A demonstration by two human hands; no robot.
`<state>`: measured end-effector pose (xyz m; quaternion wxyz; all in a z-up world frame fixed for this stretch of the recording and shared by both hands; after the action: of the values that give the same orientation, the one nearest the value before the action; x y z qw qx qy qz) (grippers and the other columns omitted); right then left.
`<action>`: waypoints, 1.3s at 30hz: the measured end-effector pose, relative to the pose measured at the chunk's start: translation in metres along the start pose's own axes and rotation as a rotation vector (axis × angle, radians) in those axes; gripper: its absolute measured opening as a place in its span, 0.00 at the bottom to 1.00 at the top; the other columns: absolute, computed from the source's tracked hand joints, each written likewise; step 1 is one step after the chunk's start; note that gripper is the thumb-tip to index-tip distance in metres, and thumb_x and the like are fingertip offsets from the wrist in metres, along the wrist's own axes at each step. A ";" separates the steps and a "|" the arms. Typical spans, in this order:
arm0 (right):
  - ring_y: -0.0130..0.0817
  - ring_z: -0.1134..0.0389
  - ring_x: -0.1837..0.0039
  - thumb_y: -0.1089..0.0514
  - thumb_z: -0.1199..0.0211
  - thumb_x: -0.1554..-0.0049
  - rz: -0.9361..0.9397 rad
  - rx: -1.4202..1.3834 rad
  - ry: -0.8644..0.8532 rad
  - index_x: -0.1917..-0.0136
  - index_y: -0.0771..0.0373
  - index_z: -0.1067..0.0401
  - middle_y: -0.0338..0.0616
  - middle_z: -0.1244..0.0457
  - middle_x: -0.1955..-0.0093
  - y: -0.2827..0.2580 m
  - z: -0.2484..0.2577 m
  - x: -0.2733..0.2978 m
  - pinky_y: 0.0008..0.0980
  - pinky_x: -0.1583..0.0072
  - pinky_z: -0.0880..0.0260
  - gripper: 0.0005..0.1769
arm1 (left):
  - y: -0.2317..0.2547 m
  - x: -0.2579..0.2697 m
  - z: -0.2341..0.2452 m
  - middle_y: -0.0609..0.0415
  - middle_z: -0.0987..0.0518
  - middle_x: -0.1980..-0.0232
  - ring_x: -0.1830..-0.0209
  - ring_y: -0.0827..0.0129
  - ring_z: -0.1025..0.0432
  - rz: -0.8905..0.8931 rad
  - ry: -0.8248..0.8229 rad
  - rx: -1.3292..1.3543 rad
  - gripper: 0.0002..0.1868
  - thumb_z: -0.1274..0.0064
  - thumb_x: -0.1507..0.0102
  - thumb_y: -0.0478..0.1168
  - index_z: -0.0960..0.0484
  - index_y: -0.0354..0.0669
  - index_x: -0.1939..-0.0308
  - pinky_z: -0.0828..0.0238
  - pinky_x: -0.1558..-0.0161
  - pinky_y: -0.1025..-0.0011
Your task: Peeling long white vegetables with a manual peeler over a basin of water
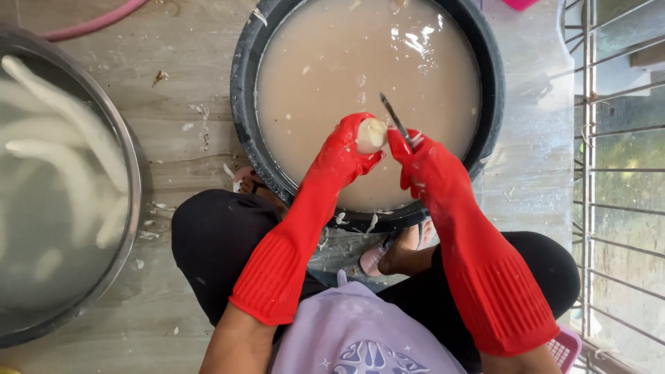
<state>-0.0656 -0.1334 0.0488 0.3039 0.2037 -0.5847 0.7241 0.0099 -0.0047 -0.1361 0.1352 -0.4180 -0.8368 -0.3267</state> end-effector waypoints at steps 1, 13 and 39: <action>0.38 0.35 0.73 0.53 0.42 0.34 0.000 0.003 0.000 0.45 0.62 0.22 0.51 0.34 0.68 -0.011 -0.009 0.001 0.28 0.64 0.34 0.13 | 0.004 0.012 -0.013 0.43 0.22 0.57 0.63 0.52 0.21 -0.001 -0.001 0.002 0.22 0.32 0.42 0.55 0.17 0.55 0.48 0.20 0.68 0.62; 0.38 0.45 0.83 0.49 0.34 0.37 0.086 -0.497 -0.044 0.44 0.61 0.33 0.51 0.41 0.78 0.097 -0.038 -0.086 0.27 0.76 0.40 0.16 | -0.003 0.021 -0.012 0.51 0.22 0.45 0.47 0.49 0.20 -0.130 0.349 -1.439 0.38 0.42 0.44 0.51 0.36 0.64 0.29 0.20 0.43 0.53; 0.31 0.48 0.81 0.56 0.32 0.42 0.016 -0.170 -0.292 0.49 0.65 0.27 0.46 0.47 0.78 0.092 -0.030 -0.081 0.24 0.73 0.47 0.12 | -0.023 0.029 -0.008 0.47 0.22 0.58 0.55 0.67 0.25 -0.177 -0.228 -0.343 0.36 0.36 0.55 0.18 0.24 0.41 0.44 0.20 0.54 0.67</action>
<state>-0.0671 -0.1321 -0.0773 0.2259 0.2755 -0.6834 0.6372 -0.0260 -0.0028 -0.1253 -0.0625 -0.3943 -0.8122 -0.4254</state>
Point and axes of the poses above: each hand's wrist, its own x-axis away from the middle knuckle, its own z-axis out of the back of the hand, y = z × x, the point moved 3 cm from there along -x, towards the middle knuckle
